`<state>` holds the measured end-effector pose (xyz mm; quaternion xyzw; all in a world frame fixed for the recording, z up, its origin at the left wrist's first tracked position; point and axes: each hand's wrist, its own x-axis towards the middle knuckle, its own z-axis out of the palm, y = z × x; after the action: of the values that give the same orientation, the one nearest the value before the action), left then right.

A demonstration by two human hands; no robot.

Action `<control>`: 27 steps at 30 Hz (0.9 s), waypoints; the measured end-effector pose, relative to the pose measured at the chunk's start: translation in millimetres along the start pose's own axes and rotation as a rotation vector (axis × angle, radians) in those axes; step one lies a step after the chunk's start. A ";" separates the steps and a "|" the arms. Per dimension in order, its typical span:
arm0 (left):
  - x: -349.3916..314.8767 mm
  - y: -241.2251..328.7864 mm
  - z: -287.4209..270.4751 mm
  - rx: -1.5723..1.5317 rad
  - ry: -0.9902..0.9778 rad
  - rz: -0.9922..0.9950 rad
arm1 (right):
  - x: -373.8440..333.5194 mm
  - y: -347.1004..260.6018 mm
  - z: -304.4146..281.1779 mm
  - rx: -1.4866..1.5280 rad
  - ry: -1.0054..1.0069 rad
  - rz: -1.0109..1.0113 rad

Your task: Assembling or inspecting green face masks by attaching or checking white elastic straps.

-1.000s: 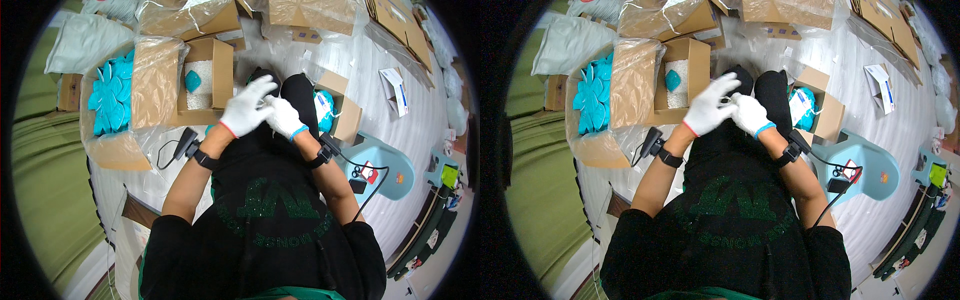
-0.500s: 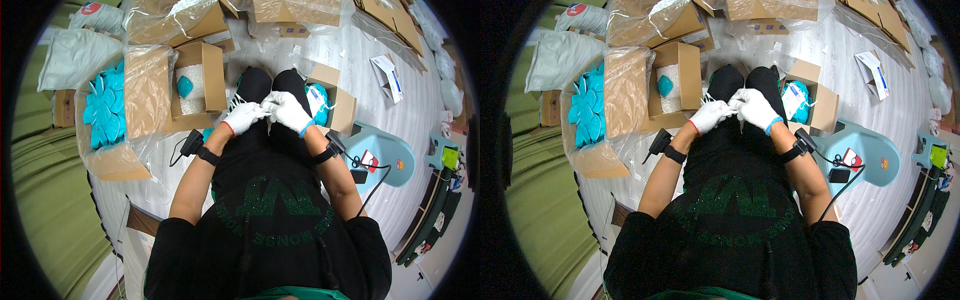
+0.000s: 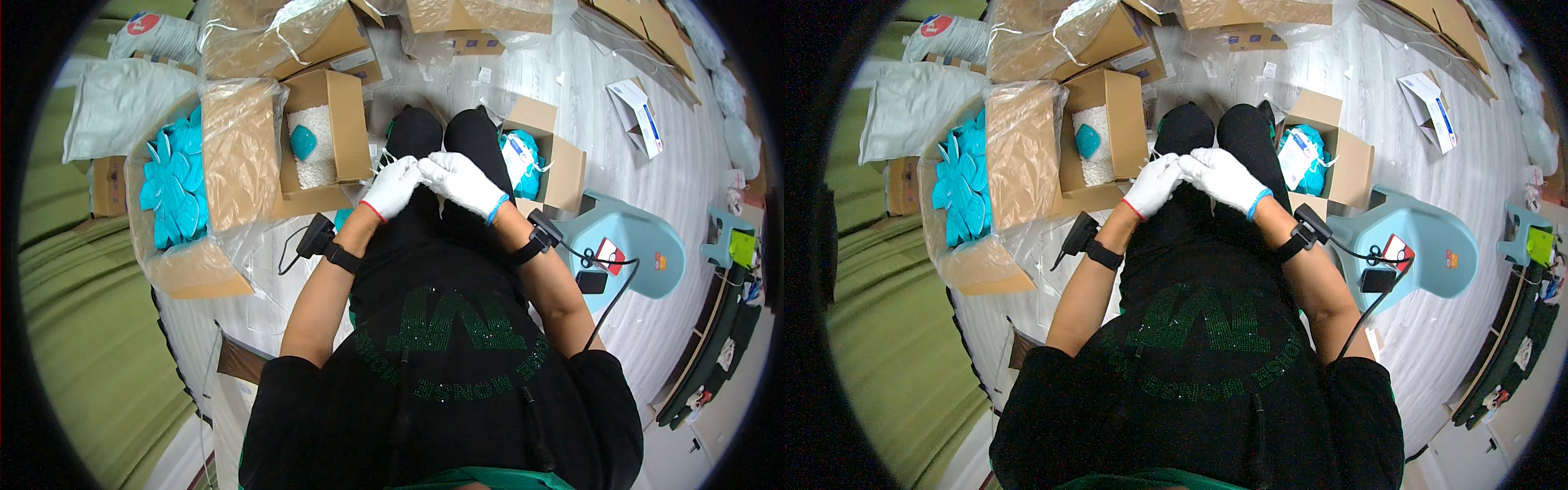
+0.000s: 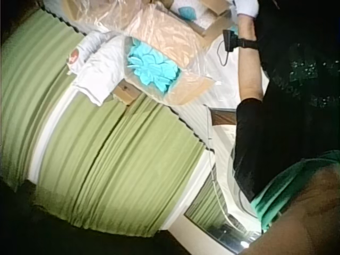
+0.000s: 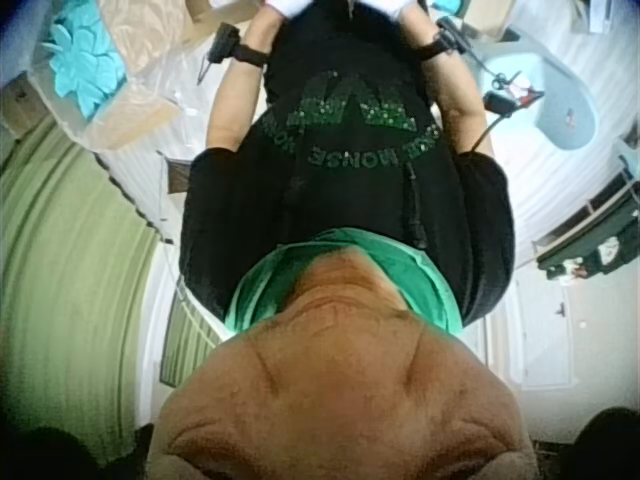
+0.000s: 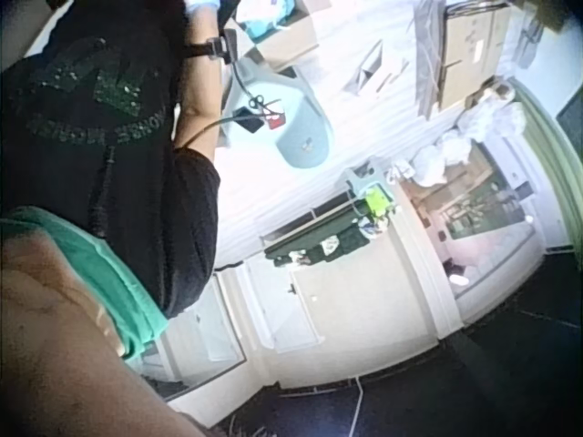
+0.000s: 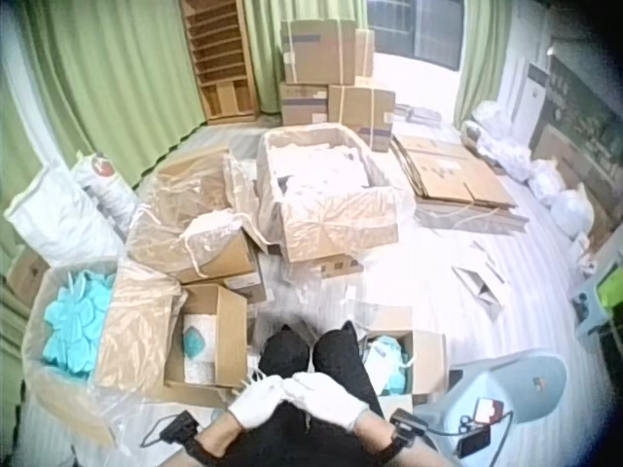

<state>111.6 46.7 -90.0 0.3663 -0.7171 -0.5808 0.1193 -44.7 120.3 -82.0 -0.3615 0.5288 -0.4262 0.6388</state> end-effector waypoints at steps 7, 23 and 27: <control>4.4 48.9 16.7 -1.017 0.359 -0.465 | 3.5 -32.0 34.3 0.675 0.394 0.087; 44.3 106.7 -68.9 -1.592 0.684 -0.078 | -0.3 -101.9 -18.6 1.406 0.043 -0.544; 45.9 87.8 -68.7 -1.168 0.503 -0.208 | -9.9 -82.3 -42.6 1.342 0.124 -0.329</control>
<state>86.3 -30.0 -0.5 0.4335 -0.1936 -0.7805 0.4067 -100.8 98.1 -10.9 0.0611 0.1247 -0.7723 0.6199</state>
